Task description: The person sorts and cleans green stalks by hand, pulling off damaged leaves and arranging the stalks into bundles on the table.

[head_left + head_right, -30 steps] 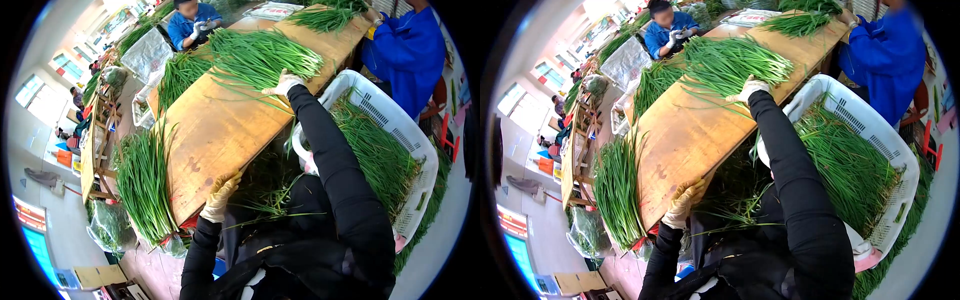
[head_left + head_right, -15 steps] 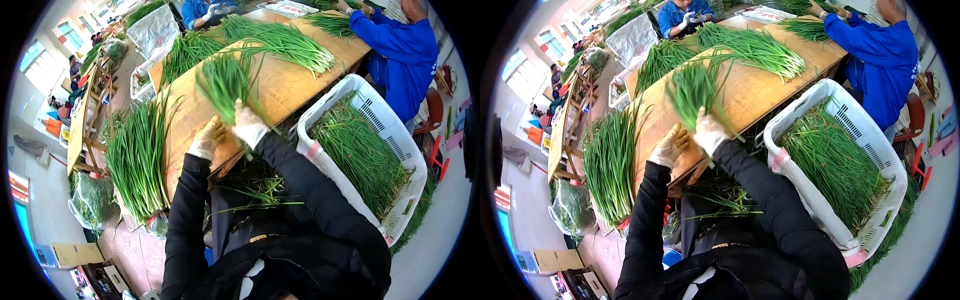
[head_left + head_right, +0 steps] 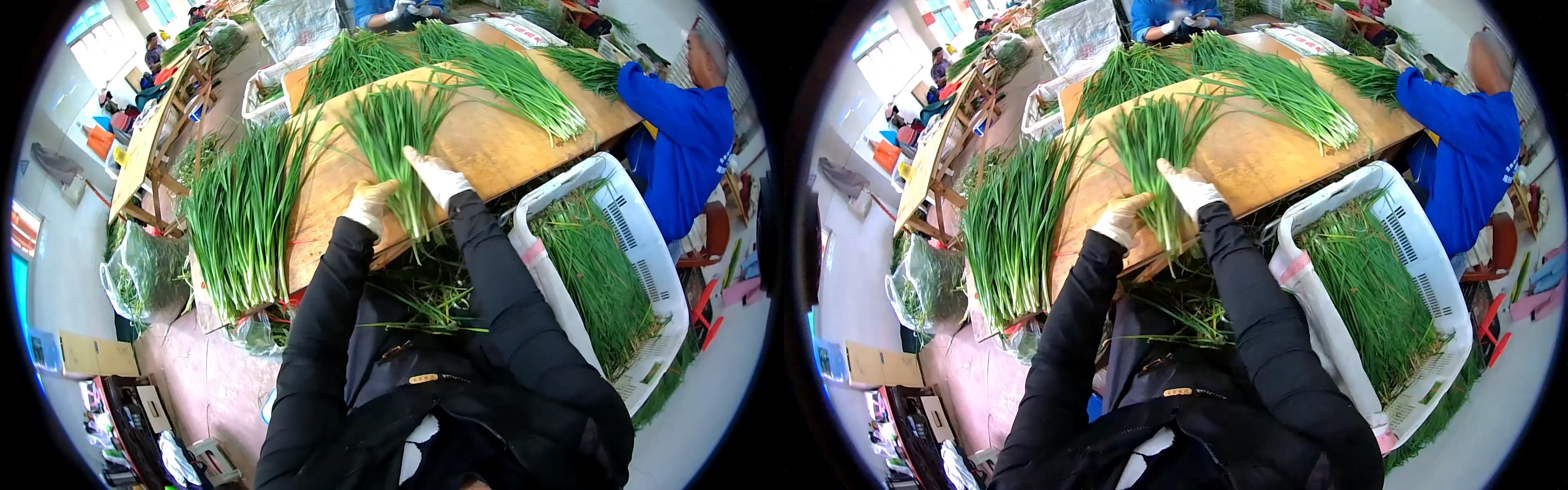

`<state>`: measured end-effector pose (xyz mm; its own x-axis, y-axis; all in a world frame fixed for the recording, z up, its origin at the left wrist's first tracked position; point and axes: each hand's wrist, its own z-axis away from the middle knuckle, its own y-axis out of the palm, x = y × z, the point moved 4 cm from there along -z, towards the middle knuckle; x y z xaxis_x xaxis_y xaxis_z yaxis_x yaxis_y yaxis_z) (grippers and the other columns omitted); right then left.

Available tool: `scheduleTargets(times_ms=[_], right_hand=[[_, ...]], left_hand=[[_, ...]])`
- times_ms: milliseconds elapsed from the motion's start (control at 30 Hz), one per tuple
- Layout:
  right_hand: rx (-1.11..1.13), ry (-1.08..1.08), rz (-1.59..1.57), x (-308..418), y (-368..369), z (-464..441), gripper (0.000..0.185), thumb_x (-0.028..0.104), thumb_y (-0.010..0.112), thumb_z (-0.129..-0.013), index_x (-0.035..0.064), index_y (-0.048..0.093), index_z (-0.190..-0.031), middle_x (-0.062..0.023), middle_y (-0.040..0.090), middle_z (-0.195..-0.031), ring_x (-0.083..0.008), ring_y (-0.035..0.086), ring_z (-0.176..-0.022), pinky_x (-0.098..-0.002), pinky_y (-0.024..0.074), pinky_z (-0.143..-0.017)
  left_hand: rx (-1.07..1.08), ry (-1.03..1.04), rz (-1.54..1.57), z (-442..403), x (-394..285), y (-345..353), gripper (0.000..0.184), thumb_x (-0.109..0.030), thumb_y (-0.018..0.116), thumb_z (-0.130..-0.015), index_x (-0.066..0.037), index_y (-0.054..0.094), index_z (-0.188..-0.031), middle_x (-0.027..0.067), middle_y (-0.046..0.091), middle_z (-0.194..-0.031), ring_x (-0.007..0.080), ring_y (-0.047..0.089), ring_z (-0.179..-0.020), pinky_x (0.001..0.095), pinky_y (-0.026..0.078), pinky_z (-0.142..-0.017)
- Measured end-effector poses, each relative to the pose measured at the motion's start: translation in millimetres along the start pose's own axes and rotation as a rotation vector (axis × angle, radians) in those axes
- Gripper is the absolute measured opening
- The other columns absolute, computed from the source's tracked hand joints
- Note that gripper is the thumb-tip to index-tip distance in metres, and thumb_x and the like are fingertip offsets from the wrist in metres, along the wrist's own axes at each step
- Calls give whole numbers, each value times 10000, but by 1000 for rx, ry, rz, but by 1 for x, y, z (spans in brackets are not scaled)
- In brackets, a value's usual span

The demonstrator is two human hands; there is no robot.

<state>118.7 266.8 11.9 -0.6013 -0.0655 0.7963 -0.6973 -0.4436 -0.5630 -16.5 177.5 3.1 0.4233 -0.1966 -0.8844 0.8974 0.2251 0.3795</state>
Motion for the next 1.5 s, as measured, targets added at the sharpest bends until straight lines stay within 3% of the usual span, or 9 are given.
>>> scheduleTargets(times_ms=[167, 467, 733, 800, 833, 967, 1200, 1367, 1500], right_hand=[[79, 20, -66, 7, 21, 17, 939, 739, 392, -680, -78, 445, -1140, -267, 483, -1131, -363, 451, -1086, -397, 343, -913], [383, -332, -892, 30, 28, 90, 556, 163, 737, -664, 55, 456, -1131, -34, 565, -1000, -128, 517, -919, -281, 425, -806], [129, -752, -477, 62, 14, 99, 935, 253, 812, -532, 89, 290, -1290, -120, 470, -1180, -262, 456, -1083, -358, 371, -917], [142, -884, -331, 106, -16, 104, 1181, 373, 810, -459, 95, 92, -1356, -173, 206, -1357, -324, 257, -1235, -421, 269, -1004], [-220, -1149, -203, 127, -36, 106, 1279, 343, 825, -408, 97, 12, -1364, -179, 150, -1376, -325, 211, -1254, -428, 235, -1022], [118, -945, -694, 165, -67, 92, 1233, 33, 794, -479, 108, -66, -1359, -161, 234, -1344, -257, 319, -1195, -323, 337, -968], [38, -887, -254, 69, -2, 39, 720, 156, 775, -573, 54, 406, -1183, -107, 560, -1041, -228, 538, -942, -329, 437, -863], [185, -439, -569, 40, 14, 40, 382, 200, 609, -767, 47, 504, -1101, -125, 588, -981, -230, 558, -879, -341, 445, -773], [293, -590, -298, 56, 1, 44, 294, 251, 588, -781, 72, 559, -1013, -45, 608, -878, -162, 545, -763, -302, 441, -686]], left_hand=[[77, 27, 183, 4, 8, 1, 198, -71, 612, -771, -8, 572, -954, 73, 622, -848, 192, 601, -758, 332, 477, -705], [131, 81, 49, 47, 10, 15, 392, -168, 660, -755, -12, 493, -1073, 76, 587, -927, 169, 585, -797, 286, 489, -673], [155, 568, -24, 75, -66, 56, 398, -113, 690, -704, -40, 508, -1050, 63, 597, -901, 168, 590, -730, 297, 511, -641], [254, 672, -50, 72, -106, 69, 510, -135, 733, -643, -41, 474, -1071, 70, 581, -902, 208, 594, -763, 324, 521, -696], [233, 746, -50, 76, -128, 80, 502, -131, 728, -648, -41, 472, -1070, 84, 579, -898, 205, 594, -760, 326, 527, -681], [340, 809, -20, 82, -176, 102, 557, -18, 716, -632, -29, 416, -1101, 118, 556, -977, 209, 579, -883, 297, 506, -785], [258, 635, -246, 28, -75, 44, 613, -132, 762, -614, -7, 432, -1116, 106, 571, -948, 180, 572, -826, 287, 495, -732], [260, 398, -116, 15, -37, 31, 456, -100, 700, -698, -41, 474, -1089, 60, 602, -882, 156, 580, -712, 255, 490, -603], [305, 389, -240, 44, -76, 46, 343, -168, 667, -747, -23, 538, -1029, 45, 604, -900, 129, 565, -767, 257, 467, -662]])
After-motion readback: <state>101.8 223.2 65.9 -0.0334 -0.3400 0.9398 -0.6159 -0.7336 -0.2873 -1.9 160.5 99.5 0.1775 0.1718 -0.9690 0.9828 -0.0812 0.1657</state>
